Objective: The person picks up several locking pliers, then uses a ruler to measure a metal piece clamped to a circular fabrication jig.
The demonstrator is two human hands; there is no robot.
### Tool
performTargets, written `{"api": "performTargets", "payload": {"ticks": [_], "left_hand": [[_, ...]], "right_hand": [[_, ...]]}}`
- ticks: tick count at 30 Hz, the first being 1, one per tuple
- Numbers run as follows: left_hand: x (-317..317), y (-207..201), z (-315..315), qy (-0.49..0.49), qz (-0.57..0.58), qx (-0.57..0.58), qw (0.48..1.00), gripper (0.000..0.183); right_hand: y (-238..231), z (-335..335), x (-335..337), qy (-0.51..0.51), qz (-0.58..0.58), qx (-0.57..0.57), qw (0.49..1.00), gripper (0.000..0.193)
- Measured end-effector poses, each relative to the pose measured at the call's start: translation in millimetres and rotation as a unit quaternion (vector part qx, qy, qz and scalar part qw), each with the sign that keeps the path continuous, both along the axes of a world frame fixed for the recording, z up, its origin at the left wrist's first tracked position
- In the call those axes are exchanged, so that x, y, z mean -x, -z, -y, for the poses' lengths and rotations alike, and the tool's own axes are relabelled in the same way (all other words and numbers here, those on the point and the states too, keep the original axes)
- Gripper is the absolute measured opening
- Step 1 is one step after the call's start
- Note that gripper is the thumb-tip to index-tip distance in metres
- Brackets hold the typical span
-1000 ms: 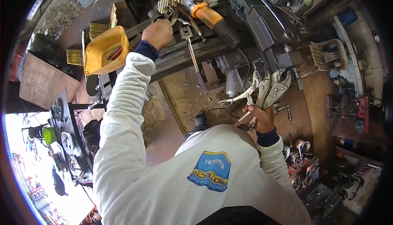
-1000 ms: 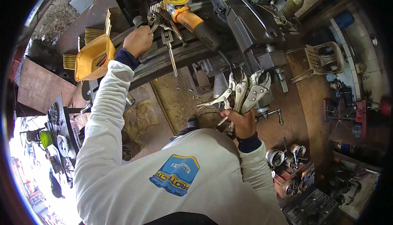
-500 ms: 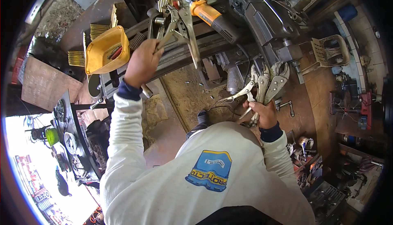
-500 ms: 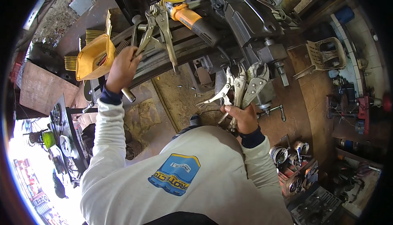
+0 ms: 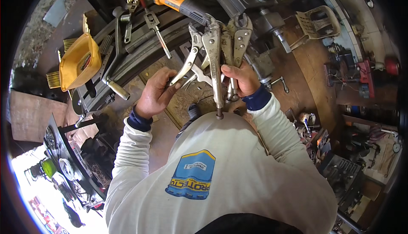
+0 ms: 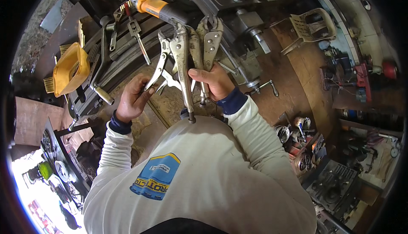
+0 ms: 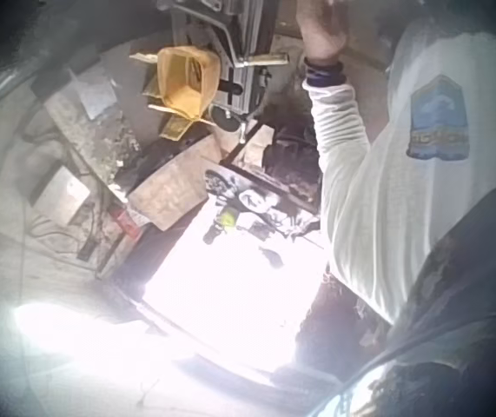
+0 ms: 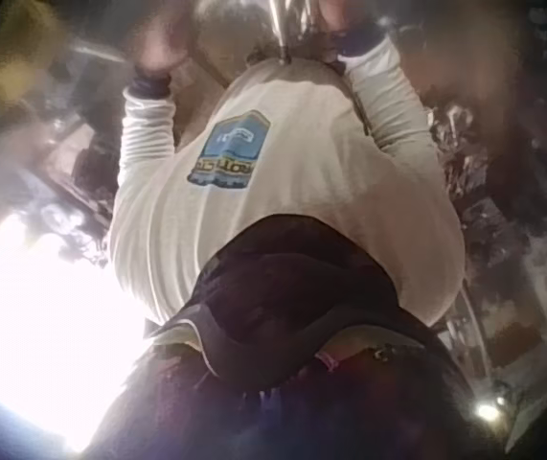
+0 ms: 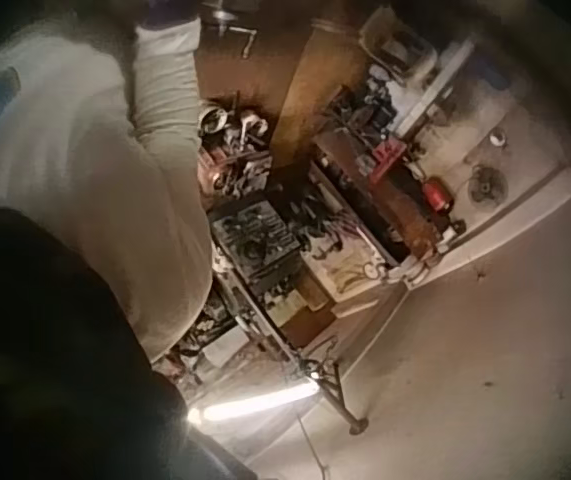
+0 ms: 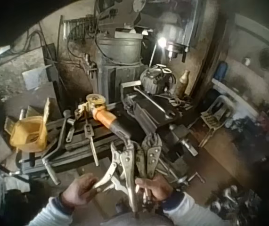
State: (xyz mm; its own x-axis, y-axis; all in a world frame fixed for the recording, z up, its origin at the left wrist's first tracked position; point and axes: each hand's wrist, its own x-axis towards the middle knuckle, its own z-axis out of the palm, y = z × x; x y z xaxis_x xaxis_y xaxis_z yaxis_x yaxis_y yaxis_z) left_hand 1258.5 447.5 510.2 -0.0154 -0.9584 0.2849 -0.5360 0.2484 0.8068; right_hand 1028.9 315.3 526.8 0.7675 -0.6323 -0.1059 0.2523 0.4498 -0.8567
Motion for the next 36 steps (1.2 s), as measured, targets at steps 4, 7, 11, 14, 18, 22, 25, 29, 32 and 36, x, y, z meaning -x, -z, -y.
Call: {"api": "performTargets", "payload": {"ticks": [4, 7, 11, 14, 18, 22, 25, 29, 32, 36], "left_hand": [[6, 11, 0, 0.002, -0.048, -0.029, 0.998, 0.016], [11, 19, -1, 0.012, -0.11, -0.058, 0.992, 0.017], [17, 28, -1, 0.03, -0.201, -0.094, 0.975, 0.017], [22, 27, 1, 0.071, -0.27, -0.16, 0.947, 0.025], [23, 21, 3, 0.073, -0.25, -0.204, 0.944, 0.026], [22, 29, 4, 0.087, -0.189, -0.187, 0.96, 0.028], [26, 30, 3, 0.111, -0.233, -0.179, 0.949, 0.03], [29, 24, 3, 0.121, -0.269, -0.217, 0.93, 0.03], [32, 11, 5, 0.119, -0.27, -0.235, 0.926, 0.029], [29, 10, 7, 0.157, -0.21, -0.228, 0.938, 0.029]], "right_hand": [[11, -2, 7, -0.029, -0.032, -0.039, 0.998, 0.036], [13, -4, 6, -0.013, -0.036, -0.006, 0.999, 0.038], [18, -2, 12, -0.033, -0.048, 0.009, 0.998, 0.039], [27, -3, 16, -0.013, -0.02, -0.011, 1.0, 0.04], [16, -2, 19, -0.021, -0.054, -0.015, 0.998, 0.043], [15, -2, 20, -0.025, -0.057, -0.011, 0.998, 0.046], [21, -2, 20, -0.019, -0.06, 0.001, 0.998, 0.045], [23, -2, 24, -0.025, -0.078, 0.017, 0.997, 0.042], [22, -3, 24, -0.021, -0.067, 0.036, 0.997, 0.043], [20, -5, 17, -0.031, -0.059, 0.034, 0.997, 0.046]]}}
